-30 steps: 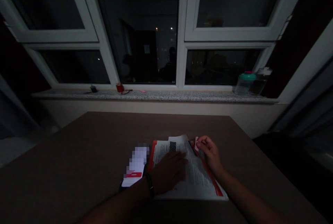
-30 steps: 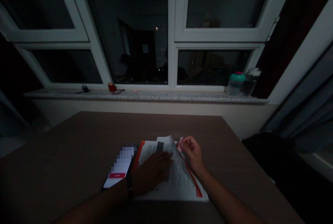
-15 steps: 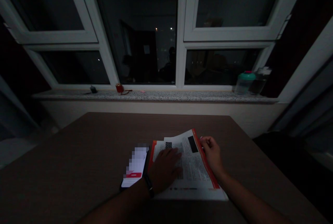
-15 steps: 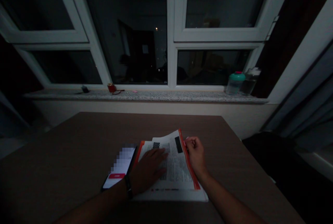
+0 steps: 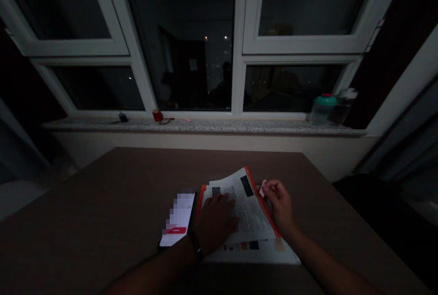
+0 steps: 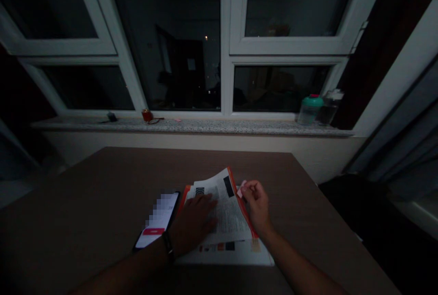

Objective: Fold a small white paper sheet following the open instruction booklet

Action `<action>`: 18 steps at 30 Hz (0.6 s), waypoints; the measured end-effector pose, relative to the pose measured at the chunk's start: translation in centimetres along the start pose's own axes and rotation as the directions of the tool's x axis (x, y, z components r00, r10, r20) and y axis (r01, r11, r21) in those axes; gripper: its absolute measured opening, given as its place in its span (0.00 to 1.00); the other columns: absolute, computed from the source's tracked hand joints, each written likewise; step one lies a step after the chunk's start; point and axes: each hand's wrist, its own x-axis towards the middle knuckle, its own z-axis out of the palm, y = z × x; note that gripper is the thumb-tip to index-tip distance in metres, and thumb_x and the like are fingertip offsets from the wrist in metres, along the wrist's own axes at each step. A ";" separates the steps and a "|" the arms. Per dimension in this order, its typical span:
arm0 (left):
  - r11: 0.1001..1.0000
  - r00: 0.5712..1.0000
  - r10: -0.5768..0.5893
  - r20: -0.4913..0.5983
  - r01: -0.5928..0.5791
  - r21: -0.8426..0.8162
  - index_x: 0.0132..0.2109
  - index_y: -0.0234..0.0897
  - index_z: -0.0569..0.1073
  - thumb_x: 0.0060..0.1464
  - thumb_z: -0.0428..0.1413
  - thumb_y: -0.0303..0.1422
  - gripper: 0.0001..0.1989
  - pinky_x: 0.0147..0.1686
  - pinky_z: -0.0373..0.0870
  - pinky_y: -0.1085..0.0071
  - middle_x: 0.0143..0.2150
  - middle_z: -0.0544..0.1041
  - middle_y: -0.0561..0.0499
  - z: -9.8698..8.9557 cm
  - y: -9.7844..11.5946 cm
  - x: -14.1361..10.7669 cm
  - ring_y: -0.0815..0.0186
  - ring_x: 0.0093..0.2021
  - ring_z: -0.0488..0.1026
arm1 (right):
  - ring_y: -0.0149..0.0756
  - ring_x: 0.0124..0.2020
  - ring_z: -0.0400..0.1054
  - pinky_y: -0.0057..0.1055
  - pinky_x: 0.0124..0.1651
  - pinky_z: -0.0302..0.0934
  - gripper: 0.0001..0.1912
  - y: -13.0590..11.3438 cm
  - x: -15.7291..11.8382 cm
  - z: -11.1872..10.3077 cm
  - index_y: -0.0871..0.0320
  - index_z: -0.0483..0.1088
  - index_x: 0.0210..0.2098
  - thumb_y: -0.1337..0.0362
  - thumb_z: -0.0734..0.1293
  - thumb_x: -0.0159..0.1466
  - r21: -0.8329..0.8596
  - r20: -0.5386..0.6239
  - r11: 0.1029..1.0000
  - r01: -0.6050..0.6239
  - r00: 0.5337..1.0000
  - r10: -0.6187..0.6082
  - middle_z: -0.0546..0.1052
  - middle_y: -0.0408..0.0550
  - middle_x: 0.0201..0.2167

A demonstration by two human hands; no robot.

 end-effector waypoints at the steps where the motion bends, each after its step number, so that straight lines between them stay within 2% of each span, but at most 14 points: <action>1: 1.000 1.000 0.013 -0.001 -0.013 0.001 0.62 0.42 0.65 0.65 0.52 0.40 0.21 0.60 0.57 0.48 0.66 0.63 0.45 0.1 -0.1 0.0 0.50 0.64 0.57 | 0.34 0.28 0.66 0.29 0.33 0.59 0.12 -0.2 -0.1 0.1 0.54 0.66 0.28 0.56 0.71 0.60 0.021 0.039 1.000 0.011 0.999 -0.012 0.73 0.41 0.24; 3: 0.999 0.999 0.042 0.001 -0.042 0.003 0.64 0.43 0.64 0.65 0.52 0.40 0.22 0.61 0.57 0.48 0.67 0.62 0.45 0.4 -0.2 -0.1 0.50 0.65 0.56 | 0.34 0.28 0.68 0.29 0.33 0.59 0.11 -0.4 -0.2 0.2 0.54 0.67 0.29 0.57 0.72 0.59 0.046 0.089 0.999 0.013 0.996 -0.017 0.74 0.42 0.25; 6: 0.998 0.998 0.064 -0.001 -0.064 0.007 0.65 0.46 0.62 0.63 0.54 0.42 0.25 0.60 0.57 0.46 0.66 0.62 0.46 0.6 -0.4 -0.1 0.49 0.64 0.56 | 0.35 0.27 0.68 0.29 0.32 0.59 0.12 -0.4 -0.3 0.2 0.54 0.68 0.29 0.57 0.73 0.57 0.035 0.087 0.999 -0.013 0.996 0.010 0.75 0.42 0.25; 11: 1.000 1.000 0.006 -0.016 -0.006 0.020 0.64 0.46 0.64 0.64 0.52 0.44 0.24 0.58 0.59 0.44 0.61 0.66 0.44 0.0 0.1 0.0 0.46 0.61 0.60 | 0.35 0.26 0.67 0.29 0.30 0.58 0.12 -0.1 0.0 -0.1 0.54 0.67 0.28 0.56 0.73 0.57 0.000 0.040 0.999 -0.053 0.998 0.053 0.75 0.42 0.25; 18: 0.999 0.999 -0.032 -0.015 0.032 0.008 0.64 0.46 0.63 0.62 0.55 0.43 0.26 0.60 0.52 0.38 0.63 0.65 0.44 0.2 0.2 -0.1 0.43 0.64 0.56 | 0.34 0.27 0.66 0.29 0.31 0.58 0.11 0.3 0.1 -0.3 0.55 0.68 0.29 0.57 0.72 0.59 -0.018 0.105 0.998 -0.066 0.992 0.068 0.73 0.41 0.25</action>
